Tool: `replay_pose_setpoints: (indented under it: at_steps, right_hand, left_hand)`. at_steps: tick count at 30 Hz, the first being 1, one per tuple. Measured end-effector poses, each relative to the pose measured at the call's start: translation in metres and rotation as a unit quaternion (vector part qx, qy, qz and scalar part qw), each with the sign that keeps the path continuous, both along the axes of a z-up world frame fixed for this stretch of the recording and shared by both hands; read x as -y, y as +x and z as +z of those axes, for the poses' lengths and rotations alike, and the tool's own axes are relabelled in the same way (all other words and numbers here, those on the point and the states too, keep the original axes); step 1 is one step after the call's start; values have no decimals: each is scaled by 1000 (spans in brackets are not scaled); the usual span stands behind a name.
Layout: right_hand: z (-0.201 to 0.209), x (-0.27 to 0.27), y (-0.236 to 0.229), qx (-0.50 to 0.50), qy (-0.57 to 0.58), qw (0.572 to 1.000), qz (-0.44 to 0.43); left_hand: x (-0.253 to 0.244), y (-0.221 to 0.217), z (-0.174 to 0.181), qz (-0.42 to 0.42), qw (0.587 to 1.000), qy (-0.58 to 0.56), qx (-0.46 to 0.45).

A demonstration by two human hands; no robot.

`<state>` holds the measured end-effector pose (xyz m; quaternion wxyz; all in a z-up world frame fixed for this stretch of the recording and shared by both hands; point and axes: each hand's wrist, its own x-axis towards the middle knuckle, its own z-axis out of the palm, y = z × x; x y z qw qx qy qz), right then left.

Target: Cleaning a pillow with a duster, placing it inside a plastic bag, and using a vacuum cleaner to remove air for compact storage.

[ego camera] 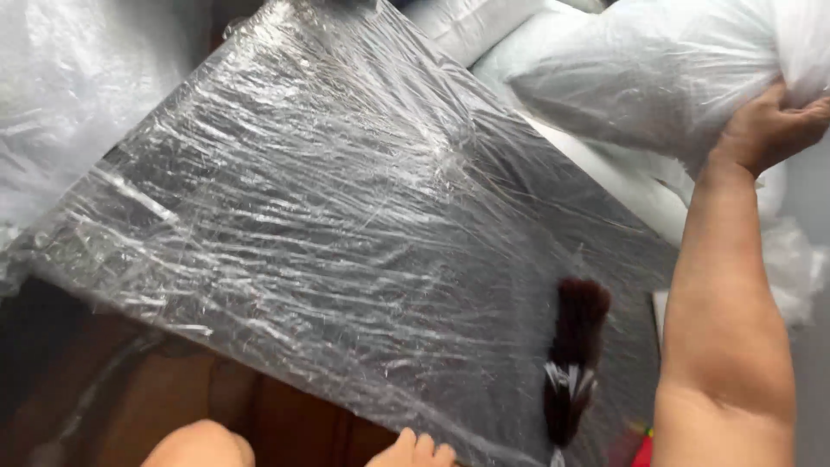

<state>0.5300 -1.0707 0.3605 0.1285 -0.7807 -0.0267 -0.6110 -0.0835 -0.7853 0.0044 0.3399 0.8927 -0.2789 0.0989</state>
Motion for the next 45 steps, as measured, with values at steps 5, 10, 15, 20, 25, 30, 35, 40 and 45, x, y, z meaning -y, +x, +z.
replay_pose_setpoints:
  at_steps: [5, 10, 15, 20, 25, 30, 35, 40, 45]
  right_hand:
    - [12, -29, -164, -73, 72, 993, 54]
    - [-44, -139, -370, -137, 244, 954, 110]
    - [-111, -190, -501, -352, 404, 834, 132]
    - [-70, -185, -531, -498, 404, 764, 77]
    - [-100, -163, -541, -664, 280, 693, -18]
    - [-114, -156, -558, -590, 399, 694, 105]
    - [-85, -181, -588, -601, 432, 658, 141]
    - [-65, -221, -589, -628, 413, 638, 167]
    - [-25, -212, -586, -680, 387, 523, 338]
  left_hand:
    - [-141, 94, 235, -270, 950, 52, -147]
    - [-183, 130, 314, -187, 940, -284, 10]
    - [-215, 174, 276, 279, 913, -264, 135]
    - [-199, 166, 218, 249, 937, -101, -222]
    - [-198, 140, 225, 239, 933, -117, -240]
    - [-196, 137, 216, 241, 932, -76, -261]
    - [-204, 150, 212, 228, 938, -35, -259]
    - [-210, 151, 242, 281, 944, -47, -165]
    - [-179, 135, 307, 133, 989, -57, 43]
